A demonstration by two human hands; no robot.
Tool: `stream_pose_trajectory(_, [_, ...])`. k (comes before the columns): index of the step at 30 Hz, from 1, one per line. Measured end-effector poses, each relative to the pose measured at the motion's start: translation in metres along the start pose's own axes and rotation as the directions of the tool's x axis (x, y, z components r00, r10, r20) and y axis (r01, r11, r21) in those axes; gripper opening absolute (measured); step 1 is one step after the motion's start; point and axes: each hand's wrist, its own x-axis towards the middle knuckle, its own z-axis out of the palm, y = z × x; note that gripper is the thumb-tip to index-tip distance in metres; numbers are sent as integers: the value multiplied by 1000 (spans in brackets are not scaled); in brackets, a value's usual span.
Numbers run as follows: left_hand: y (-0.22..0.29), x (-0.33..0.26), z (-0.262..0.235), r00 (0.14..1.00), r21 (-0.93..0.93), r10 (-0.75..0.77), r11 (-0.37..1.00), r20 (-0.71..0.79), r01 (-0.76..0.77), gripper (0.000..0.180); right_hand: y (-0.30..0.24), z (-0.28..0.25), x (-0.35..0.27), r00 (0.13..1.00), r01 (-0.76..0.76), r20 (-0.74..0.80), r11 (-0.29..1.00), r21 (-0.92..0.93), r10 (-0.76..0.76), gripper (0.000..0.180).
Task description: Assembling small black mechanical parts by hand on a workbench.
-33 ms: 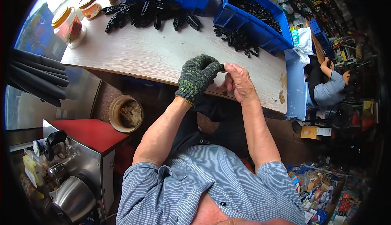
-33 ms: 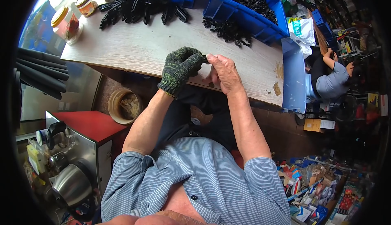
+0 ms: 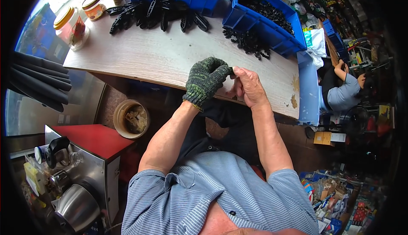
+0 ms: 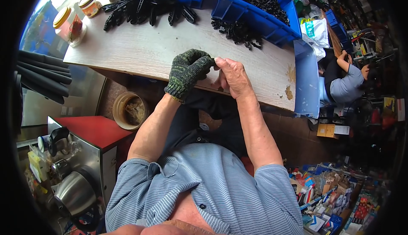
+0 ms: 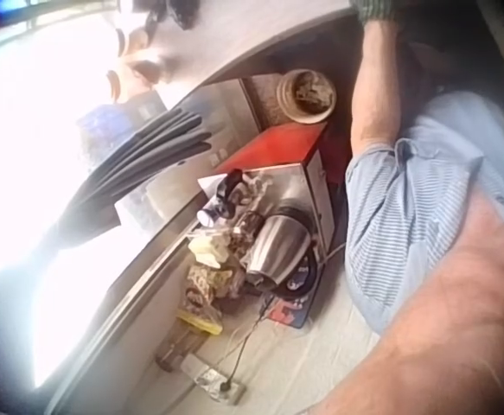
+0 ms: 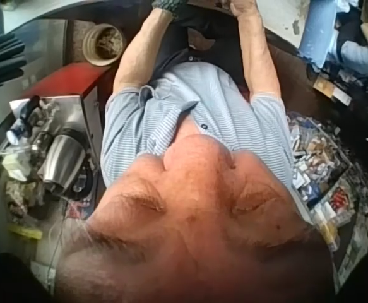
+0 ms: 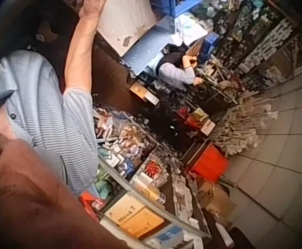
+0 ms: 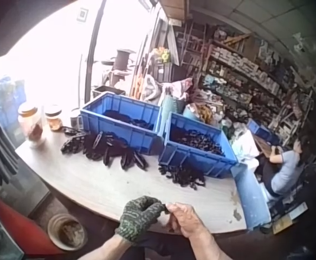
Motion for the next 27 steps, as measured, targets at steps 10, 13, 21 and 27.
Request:
stream_pose_trajectory(10, [-9,-3,3,998,-1,53,999,42,-53,22,11,11,-5,985,138,-109,989,48,-132,39])
stream_pose_trajectory(13, [-10,-3,2,994,9,62,998,94,-63,25,5,11,-10,984,148,-109,987,65,-140,36])
stream_pose_trajectory(21, [-17,-15,1,934,197,349,913,71,-356,24,-3,-63,-7,886,254,-444,940,228,-132,41])
stream_pose_trajectory(27, [-26,-18,8,907,279,414,865,71,-417,24,-29,-108,-10,595,266,-803,947,182,-13,39])
